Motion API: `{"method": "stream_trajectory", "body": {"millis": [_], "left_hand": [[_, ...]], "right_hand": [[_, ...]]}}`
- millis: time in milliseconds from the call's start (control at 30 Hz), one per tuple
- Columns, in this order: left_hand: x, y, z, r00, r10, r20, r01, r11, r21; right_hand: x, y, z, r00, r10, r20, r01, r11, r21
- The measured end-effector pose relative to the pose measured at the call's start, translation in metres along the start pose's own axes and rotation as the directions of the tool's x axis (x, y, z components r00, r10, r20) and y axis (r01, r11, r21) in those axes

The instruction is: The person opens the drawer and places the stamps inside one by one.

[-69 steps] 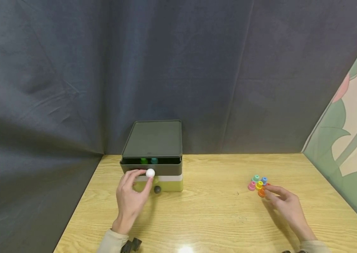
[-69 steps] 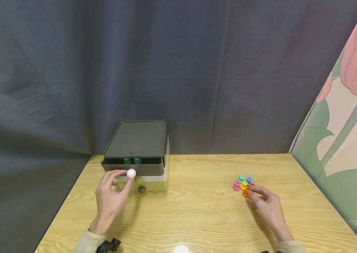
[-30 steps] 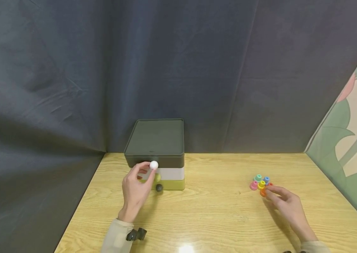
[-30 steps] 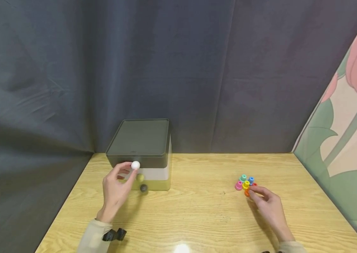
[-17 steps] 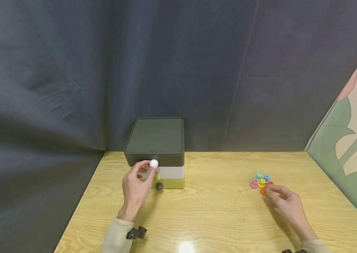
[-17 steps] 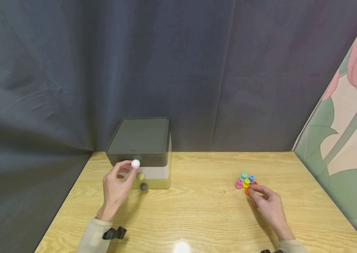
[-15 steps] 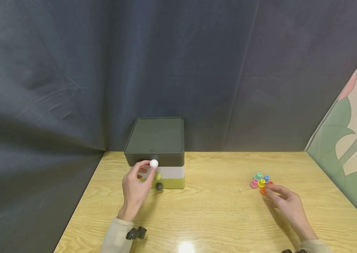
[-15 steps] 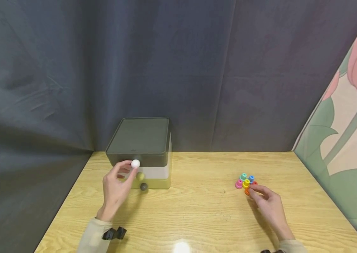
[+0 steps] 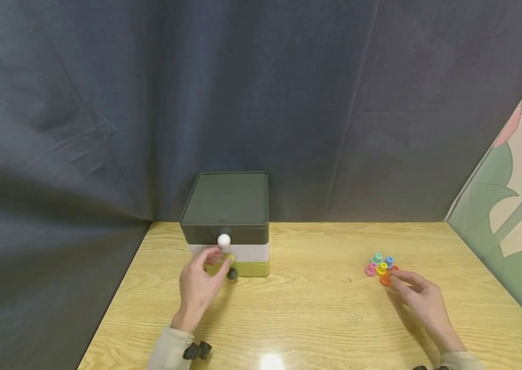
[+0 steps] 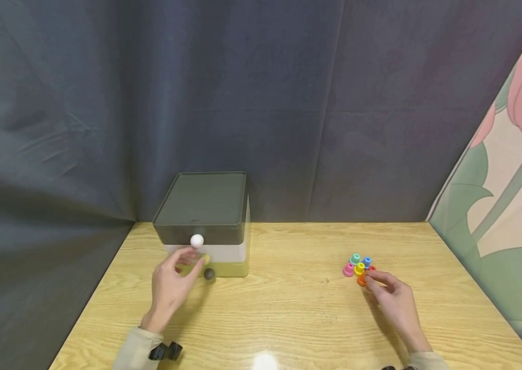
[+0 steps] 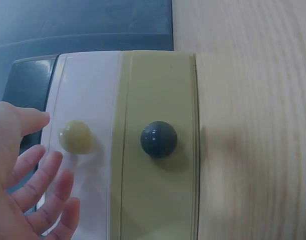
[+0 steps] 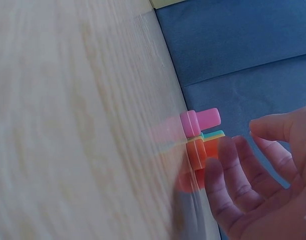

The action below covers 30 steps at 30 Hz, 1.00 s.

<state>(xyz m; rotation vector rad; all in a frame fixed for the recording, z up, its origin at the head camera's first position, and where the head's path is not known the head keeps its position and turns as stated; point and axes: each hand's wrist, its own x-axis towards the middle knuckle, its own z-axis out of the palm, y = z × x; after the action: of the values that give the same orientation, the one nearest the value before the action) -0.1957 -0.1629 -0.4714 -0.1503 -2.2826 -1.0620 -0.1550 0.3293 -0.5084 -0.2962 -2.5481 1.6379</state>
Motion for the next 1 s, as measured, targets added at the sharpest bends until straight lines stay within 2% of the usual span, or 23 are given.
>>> {"method": "stream_trajectory", "body": {"millis": [267, 533, 767, 1000], "left_hand": [[-0.0043, -0.0017, 0.0049, 0.999, -0.028, 0.046, 0.024, 0.996, 0.085], [-0.0054, -0.0036, 0.0077, 0.997, -0.039, 0.072, 0.030, 0.991, 0.131], [-0.0058, -0.0035, 0.0086, 0.997, -0.045, 0.065, 0.035, 0.989, 0.147], [-0.0063, -0.0024, 0.0082, 0.998, -0.039, 0.047, 0.031, 0.988, 0.153]], "right_hand": [[0.0014, 0.0009, 0.0001, 1.000, -0.010, -0.002, 0.010, 0.999, 0.046], [0.0017, 0.0021, -0.0005, 1.000, 0.001, -0.001, -0.001, 1.000, 0.029], [0.0018, 0.0015, 0.0001, 1.000, 0.025, -0.004, -0.025, 1.000, 0.018], [-0.0002, -0.0008, -0.0009, 1.000, 0.012, -0.006, -0.012, 0.999, 0.029]]}}
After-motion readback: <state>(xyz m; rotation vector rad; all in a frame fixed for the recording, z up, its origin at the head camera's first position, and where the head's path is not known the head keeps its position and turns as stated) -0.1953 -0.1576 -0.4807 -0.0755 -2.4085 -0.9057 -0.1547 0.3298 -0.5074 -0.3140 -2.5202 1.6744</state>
